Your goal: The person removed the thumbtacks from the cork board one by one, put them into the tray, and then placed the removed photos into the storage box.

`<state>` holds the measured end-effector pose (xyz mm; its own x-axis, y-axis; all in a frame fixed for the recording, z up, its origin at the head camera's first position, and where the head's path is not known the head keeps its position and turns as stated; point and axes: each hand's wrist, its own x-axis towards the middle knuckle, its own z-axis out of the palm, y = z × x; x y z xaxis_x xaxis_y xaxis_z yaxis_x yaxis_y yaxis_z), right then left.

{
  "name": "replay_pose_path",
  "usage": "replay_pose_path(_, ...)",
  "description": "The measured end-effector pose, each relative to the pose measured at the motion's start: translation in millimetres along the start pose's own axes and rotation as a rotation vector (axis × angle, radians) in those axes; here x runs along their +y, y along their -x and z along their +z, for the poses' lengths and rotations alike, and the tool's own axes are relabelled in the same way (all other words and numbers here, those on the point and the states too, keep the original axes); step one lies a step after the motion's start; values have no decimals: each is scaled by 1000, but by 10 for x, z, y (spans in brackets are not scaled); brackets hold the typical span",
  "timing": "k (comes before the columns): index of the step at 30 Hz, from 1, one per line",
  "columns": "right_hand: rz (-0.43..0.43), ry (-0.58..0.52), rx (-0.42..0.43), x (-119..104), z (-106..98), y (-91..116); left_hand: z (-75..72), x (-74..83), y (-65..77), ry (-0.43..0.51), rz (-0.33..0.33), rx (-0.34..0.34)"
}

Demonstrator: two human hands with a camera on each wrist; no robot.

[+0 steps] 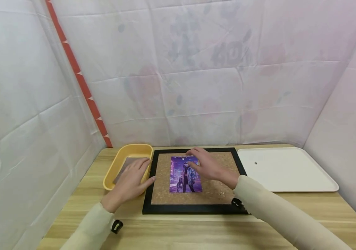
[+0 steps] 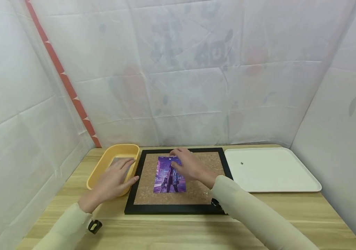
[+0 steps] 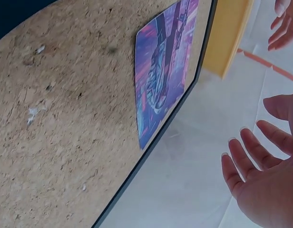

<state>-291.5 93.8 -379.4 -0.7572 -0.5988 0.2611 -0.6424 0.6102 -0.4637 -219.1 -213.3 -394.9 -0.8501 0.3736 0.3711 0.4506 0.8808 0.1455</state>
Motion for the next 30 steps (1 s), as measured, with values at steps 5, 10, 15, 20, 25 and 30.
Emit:
replay_pose_path(5,19,7,13,99,-18,6,75,86,-71,-1,-27,-50)
replay_pose_path(10,24,13,25,226,-24,19,157,215,-127,34,-52,-106)
replay_pose_path(15,28,-2,40,327,-2,6,260,342,-150,44,-29,-177)
replay_pose_path(20,35,-11,49,418,32,-22,377,435,-210,67,0,-250)
replay_pose_path(25,63,-2,50,498,57,-57,479,493,-272,71,14,-298)
replay_pose_path(30,99,-3,24,534,72,-102,560,534,-309,92,5,-342)
